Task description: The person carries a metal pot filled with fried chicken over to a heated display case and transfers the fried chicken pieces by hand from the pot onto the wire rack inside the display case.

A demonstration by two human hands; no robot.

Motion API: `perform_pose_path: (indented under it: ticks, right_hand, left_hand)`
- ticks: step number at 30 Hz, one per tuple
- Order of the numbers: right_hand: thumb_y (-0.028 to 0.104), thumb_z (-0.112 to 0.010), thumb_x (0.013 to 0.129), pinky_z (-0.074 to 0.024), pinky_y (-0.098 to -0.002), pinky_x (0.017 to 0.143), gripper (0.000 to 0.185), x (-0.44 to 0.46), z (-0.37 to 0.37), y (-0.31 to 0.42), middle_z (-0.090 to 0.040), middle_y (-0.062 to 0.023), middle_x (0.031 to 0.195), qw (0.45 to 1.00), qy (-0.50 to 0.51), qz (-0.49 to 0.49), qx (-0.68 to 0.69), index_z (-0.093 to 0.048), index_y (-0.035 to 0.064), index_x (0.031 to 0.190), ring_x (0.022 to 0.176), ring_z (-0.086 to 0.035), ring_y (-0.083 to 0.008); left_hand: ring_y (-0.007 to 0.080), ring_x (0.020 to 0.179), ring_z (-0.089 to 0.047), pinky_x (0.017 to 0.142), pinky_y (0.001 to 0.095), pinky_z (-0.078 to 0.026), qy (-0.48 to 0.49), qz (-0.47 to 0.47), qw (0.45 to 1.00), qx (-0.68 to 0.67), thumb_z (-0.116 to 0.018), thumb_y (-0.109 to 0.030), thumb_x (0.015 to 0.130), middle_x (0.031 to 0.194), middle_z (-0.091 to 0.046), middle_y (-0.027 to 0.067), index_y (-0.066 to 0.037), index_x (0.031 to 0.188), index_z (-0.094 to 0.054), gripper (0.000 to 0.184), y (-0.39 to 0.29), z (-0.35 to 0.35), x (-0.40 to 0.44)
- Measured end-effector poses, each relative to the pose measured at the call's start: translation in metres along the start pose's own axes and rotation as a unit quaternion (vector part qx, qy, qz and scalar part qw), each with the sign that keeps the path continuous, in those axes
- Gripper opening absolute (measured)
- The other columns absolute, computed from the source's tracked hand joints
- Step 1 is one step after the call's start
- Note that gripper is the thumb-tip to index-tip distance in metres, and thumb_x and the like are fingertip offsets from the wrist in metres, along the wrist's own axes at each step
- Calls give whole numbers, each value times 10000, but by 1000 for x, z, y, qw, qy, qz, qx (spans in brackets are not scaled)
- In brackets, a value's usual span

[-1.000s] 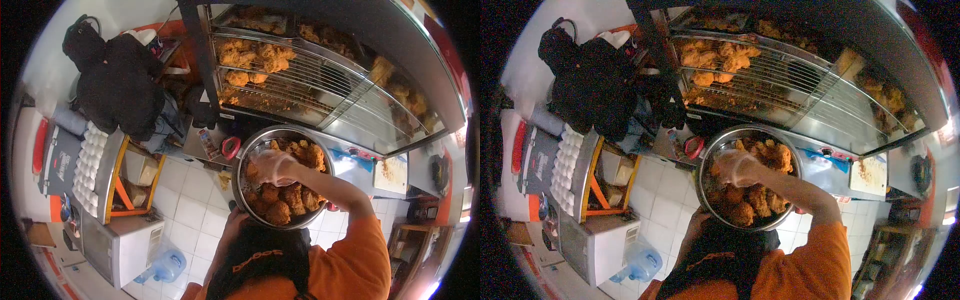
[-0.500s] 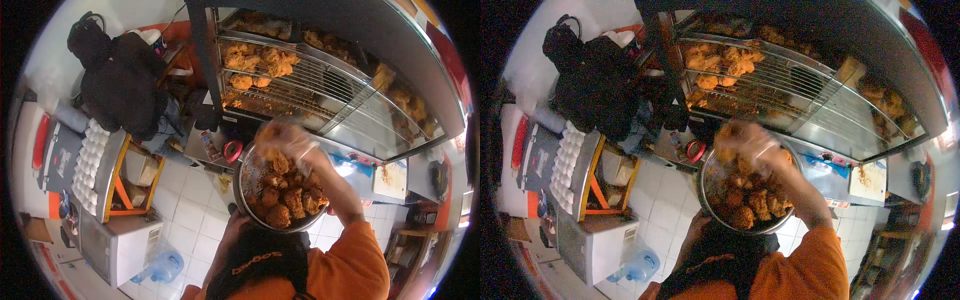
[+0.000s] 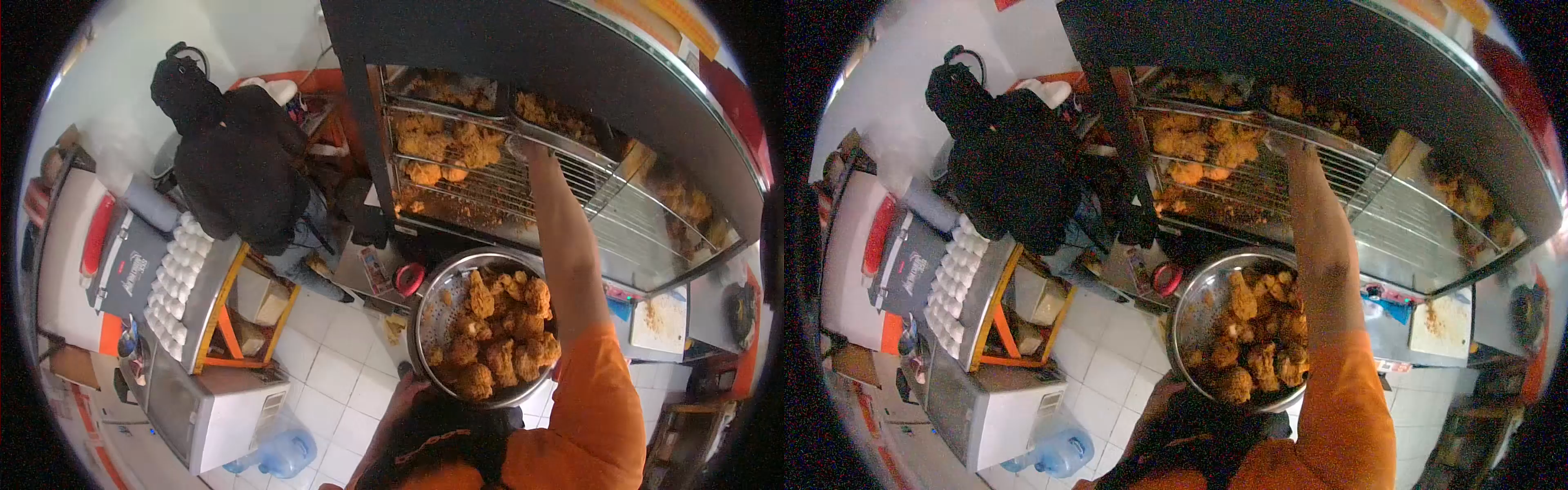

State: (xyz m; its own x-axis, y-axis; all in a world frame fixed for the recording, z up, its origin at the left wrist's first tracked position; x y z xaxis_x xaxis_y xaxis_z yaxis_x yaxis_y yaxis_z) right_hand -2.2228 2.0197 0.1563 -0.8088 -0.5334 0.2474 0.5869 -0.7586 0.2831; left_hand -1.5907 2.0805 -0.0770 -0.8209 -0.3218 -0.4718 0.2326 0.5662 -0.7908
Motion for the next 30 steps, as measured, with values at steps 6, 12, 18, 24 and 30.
perform_pose_path:
  ticks: [6,12,18,24,30]
  right_hand:
    - [237,-631,941,-472,-464,980,452,8,3,1,-659,-177,1205,998,13,44,-51,-589,66,1357,1116,-619,-332]
    - [193,-644,917,-506,-481,910,466,-91,27,25,-660,-168,1156,935,-10,174,-308,-583,62,1360,1053,-625,-344]
    - [190,-668,876,-473,-489,910,433,-292,85,113,-664,-180,1089,947,-86,301,73,-636,139,1305,1034,-599,-369]
    - [276,-584,987,-591,-355,878,274,-436,-84,81,-707,-60,1130,801,439,406,-35,-671,148,1212,999,-691,-248]
    - [233,-628,947,-580,-346,869,321,-444,-132,61,-671,-68,1075,734,413,531,-94,-621,122,1248,976,-661,-232]
  left_hand:
    - [222,1106,-614,989,356,-473,-54,47,996,-54,-611,-142,922,1228,-651,98,4,1317,-571,422,22,7,-3]
    - [203,1157,-598,965,358,-493,-33,57,997,-40,-611,-98,919,1241,-655,101,0,1313,-578,407,10,7,-4]
    - [212,1205,-591,1025,351,-471,-16,61,991,-117,-577,-36,920,1320,-630,111,5,1384,-540,467,-24,-18,-10]
    - [252,1223,-598,1053,381,-481,-5,56,995,-81,-641,-111,907,1364,-615,130,3,1482,-449,617,-16,-9,-5]
    - [258,1167,-635,1019,376,-510,2,56,994,-93,-659,-110,899,1348,-624,132,6,1497,-419,655,-10,-5,-2]
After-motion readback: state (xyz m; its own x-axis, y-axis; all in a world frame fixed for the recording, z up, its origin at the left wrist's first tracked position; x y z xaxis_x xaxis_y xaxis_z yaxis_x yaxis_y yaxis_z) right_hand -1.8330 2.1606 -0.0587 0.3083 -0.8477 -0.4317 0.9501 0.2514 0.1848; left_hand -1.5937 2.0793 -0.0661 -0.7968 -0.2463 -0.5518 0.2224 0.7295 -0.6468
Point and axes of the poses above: each hand's wrist, its own x-axis towards the middle knuckle, its own z-axis out of the back of the hand, y = z × x, the point moved 5 cm from there along x, towards the middle knuckle
